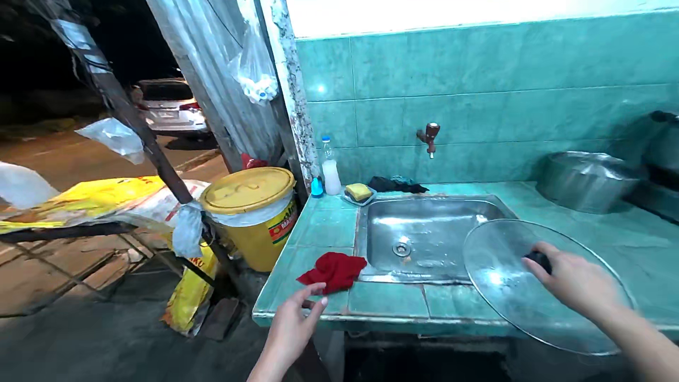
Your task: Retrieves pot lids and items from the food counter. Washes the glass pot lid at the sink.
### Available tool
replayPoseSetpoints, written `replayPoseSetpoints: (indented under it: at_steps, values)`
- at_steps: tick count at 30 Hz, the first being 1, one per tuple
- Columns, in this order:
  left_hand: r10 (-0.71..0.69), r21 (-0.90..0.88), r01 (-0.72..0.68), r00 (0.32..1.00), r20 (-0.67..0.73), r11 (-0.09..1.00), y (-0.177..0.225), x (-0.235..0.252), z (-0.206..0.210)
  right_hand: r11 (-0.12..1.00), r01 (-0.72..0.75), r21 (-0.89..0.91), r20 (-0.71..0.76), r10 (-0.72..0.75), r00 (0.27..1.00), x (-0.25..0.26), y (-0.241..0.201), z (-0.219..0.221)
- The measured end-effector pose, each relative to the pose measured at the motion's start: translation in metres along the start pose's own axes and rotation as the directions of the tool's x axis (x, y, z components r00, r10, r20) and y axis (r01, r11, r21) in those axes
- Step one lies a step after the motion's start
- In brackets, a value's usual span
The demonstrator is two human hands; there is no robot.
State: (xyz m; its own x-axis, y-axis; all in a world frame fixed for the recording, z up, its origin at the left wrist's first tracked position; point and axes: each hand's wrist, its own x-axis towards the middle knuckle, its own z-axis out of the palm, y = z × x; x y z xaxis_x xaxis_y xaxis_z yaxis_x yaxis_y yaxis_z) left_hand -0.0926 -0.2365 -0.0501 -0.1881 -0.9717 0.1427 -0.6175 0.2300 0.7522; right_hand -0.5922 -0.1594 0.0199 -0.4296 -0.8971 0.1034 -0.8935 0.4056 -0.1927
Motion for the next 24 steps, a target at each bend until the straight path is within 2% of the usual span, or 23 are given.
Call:
replayPoseSetpoints:
  at_steps: [3,6,9,12,19,22,24]
  values:
    - [0.031,0.023,-0.03,1.0,-0.008,0.999,0.013,0.067,0.016,0.998,0.056,0.031,-0.002,-0.056,0.998,0.065,-0.024,0.018]
    - [0.024,0.054,-0.028,0.997,0.068,0.998,0.023,0.139,0.036,0.997,0.066,0.036,0.051,-0.068,0.996,0.119,-0.047,0.047]
    - [0.083,0.099,-0.091,0.993,0.085,0.991,0.027,0.22,0.063,0.997,0.077,-0.007,0.158,-0.075,0.985,0.17,-0.071,0.07]
    - [0.056,0.164,-0.073,0.993,0.107,0.984,0.028,0.288,0.091,0.995,0.089,-0.034,0.3,-0.074,0.951,0.209,-0.086,0.107]
    - [0.086,0.377,-0.127,0.989,0.123,0.917,0.022,0.403,0.14,0.991,0.135,-0.021,0.546,-0.101,0.832,0.242,-0.108,0.19]
    - [0.002,0.427,-0.075,0.986,0.169,0.901,0.02,0.437,0.146,0.987,0.158,-0.009,0.596,-0.122,0.794,0.249,-0.115,0.204]
    - [-0.045,0.385,-0.004,0.992,0.118,0.923,0.019,0.446,0.145,0.983,0.185,-0.007,0.619,-0.14,0.773,0.251,-0.115,0.212]
